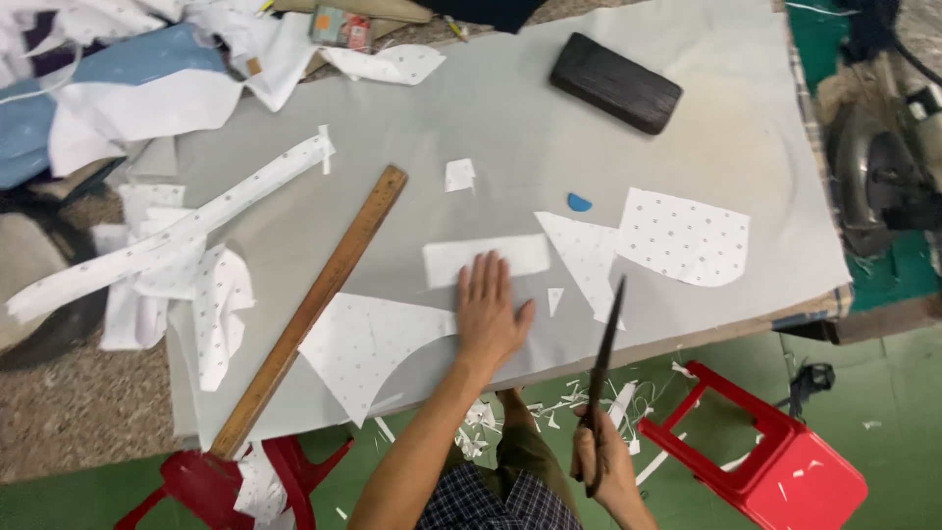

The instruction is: Cutting and ironing small fabric pieces for garment construction using scissors, a ruler, and an iron.

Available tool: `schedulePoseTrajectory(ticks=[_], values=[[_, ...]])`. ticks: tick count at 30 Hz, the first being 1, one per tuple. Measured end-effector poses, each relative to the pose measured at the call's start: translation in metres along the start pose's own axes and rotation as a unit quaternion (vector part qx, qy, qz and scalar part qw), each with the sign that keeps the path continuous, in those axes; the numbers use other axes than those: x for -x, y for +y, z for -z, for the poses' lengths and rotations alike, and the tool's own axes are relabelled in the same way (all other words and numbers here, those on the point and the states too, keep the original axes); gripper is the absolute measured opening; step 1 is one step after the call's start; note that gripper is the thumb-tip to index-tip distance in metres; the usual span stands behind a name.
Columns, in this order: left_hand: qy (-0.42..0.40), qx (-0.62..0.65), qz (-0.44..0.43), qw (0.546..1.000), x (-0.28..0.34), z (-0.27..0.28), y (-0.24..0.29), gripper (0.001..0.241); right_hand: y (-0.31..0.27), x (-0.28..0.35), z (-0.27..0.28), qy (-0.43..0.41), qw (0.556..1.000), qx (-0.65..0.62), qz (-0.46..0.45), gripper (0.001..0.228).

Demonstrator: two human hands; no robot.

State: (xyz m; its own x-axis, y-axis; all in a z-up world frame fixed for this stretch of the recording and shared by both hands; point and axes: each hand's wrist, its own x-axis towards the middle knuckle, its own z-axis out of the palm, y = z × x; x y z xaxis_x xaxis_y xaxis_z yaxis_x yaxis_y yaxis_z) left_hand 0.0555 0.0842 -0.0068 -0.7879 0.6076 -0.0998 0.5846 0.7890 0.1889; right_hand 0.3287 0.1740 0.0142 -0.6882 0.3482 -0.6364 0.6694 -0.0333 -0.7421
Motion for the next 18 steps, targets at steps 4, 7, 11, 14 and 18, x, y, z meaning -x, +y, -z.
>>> schedulePoseTrajectory(ticks=[4, 7, 11, 14, 18], values=[[-0.032, 0.133, -0.084, 0.987, -0.039, 0.019, 0.026, 0.078, -0.002, 0.000, 0.026, 0.035, 0.999, 0.000, 0.022, 0.051], [0.086, 0.166, -0.085, 0.979, 0.003, 0.036, 0.019, 0.069, -0.005, -0.007, 0.042, 0.045, 0.998, 0.042, 0.004, 0.053], [0.093, 0.067, 0.135, 0.984, 0.090, 0.026, -0.026, 0.083, -0.042, -0.007, 0.046, 0.036, 0.994, 0.056, -0.089, 0.054], [0.091, 0.043, 0.194, 0.976, 0.113, 0.013, -0.036, 0.083, -0.024, -0.020, 0.051, -0.009, 0.995, 0.087, -0.051, 0.060], [0.058, 0.060, 0.224, 0.971, 0.102, -0.013, -0.010, 0.097, -0.036, -0.020, 0.045, -0.032, 0.989, 0.112, -0.092, 0.061]])
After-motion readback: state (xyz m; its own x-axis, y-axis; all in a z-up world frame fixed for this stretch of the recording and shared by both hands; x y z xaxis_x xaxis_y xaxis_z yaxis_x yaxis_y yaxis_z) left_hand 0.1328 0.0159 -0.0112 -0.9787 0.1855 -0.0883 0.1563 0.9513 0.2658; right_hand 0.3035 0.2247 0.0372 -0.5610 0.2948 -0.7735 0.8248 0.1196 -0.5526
